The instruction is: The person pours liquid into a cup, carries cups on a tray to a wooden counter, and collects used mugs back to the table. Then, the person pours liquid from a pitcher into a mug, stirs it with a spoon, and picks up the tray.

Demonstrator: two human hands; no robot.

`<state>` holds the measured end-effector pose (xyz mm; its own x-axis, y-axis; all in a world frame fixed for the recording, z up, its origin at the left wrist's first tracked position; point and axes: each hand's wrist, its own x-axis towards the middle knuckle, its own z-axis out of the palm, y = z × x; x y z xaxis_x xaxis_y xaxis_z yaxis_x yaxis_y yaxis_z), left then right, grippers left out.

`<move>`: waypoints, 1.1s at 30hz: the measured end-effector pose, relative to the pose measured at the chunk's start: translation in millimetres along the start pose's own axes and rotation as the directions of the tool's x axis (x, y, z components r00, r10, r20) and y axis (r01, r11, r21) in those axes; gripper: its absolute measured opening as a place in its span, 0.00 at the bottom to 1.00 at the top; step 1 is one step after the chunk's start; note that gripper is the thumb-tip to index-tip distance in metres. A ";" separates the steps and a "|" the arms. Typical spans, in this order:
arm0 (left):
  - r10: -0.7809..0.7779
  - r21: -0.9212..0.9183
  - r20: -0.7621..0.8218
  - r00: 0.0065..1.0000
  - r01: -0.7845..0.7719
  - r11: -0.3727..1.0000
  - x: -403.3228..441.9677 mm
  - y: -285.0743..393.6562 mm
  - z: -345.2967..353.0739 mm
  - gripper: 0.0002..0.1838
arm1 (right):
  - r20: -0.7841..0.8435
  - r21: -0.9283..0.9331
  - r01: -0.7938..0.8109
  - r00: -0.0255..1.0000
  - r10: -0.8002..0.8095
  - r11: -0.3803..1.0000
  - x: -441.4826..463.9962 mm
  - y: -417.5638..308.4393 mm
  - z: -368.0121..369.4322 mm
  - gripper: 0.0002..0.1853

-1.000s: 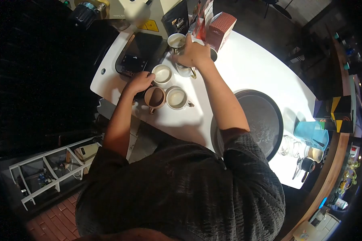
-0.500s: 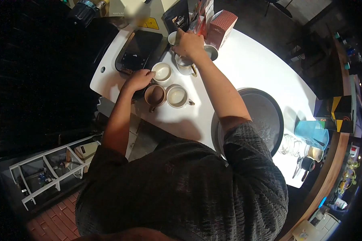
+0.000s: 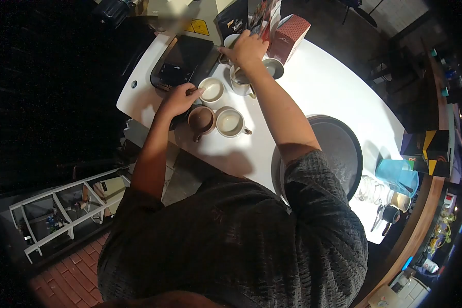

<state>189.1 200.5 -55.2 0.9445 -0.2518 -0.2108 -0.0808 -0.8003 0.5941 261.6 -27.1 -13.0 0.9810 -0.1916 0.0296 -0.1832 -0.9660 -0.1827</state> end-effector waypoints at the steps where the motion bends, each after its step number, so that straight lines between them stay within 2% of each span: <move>1: -0.001 0.000 0.001 1.000 0.001 1.000 -0.1 -4.1 1.6 0.26 | -0.015 0.006 0.005 1.000 -0.005 1.000 -0.6 0.8 0.1 0.53; 3: 0.027 -0.047 -0.002 1.000 -0.027 0.999 -4.3 -6.7 2.4 0.24 | -0.028 0.011 0.007 1.000 -0.007 1.000 -7.1 3.1 -4.8 0.54; 5: 0.050 -0.075 -0.026 0.998 -0.052 0.996 -10.5 -8.6 4.2 0.24 | -0.013 0.101 0.043 0.999 -0.042 0.994 -22.8 12.4 -11.6 0.52; 9: 0.045 -0.066 -0.073 0.996 -0.050 0.997 -15.4 -10.5 6.5 0.24 | 0.046 -0.001 0.144 0.989 -0.143 0.990 -60.5 36.1 -20.1 0.45; 11: 0.018 -0.072 -0.060 0.998 -0.022 0.997 -18.6 -4.8 4.8 0.24 | 0.231 -0.007 0.342 0.915 -0.331 0.940 -66.0 45.4 -13.2 0.41; 12: -0.010 -0.077 -0.052 0.999 0.006 0.997 -20.4 -1.3 3.9 0.24 | 0.203 0.068 0.307 0.927 -0.315 0.949 -65.8 45.3 -5.9 0.40; 16: -0.021 -0.094 -0.050 0.999 0.016 0.995 -23.4 -0.9 6.2 0.24 | 0.156 0.113 0.328 0.926 -0.343 0.938 -70.0 45.8 -5.5 0.37; 18: 0.052 -0.063 -0.151 0.987 -0.062 0.996 -23.3 -5.7 10.5 0.24 | 0.177 0.184 0.321 0.919 -0.353 0.929 -63.7 41.7 -3.9 0.37; 22: 0.098 -0.072 -0.203 0.974 -0.115 0.991 -28.9 -9.4 8.9 0.24 | 0.193 0.224 0.317 0.912 -0.361 0.922 -55.4 33.7 -2.1 0.39; 25: 0.087 -0.084 -0.192 0.977 -0.105 0.991 -40.1 -3.9 0.1 0.23 | 0.159 0.253 0.375 0.893 -0.421 0.892 -47.2 31.1 7.8 0.41; 28: 0.098 -0.132 -0.224 0.970 -0.130 0.983 -51.2 -5.4 -5.2 0.22 | 0.064 0.225 0.446 0.881 -0.470 0.866 -44.4 28.6 11.5 0.39; 31: 0.080 -0.135 -0.262 0.962 -0.119 0.984 -60.9 -8.0 -8.1 0.22 | 0.110 0.259 0.424 0.880 -0.463 0.868 -43.6 26.5 9.3 0.41; 33: 0.026 -0.144 -0.265 0.964 -0.066 0.987 -66.1 -8.8 -9.1 0.22 | 0.096 0.328 0.410 0.882 -0.462 0.851 -41.5 26.2 13.2 0.46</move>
<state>130.3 229.1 -39.4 0.9927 -0.1193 0.0178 -0.0963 -0.6951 0.7124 216.9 -42.1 -32.0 0.9557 0.2938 0.0164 0.2673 -0.8435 -0.4658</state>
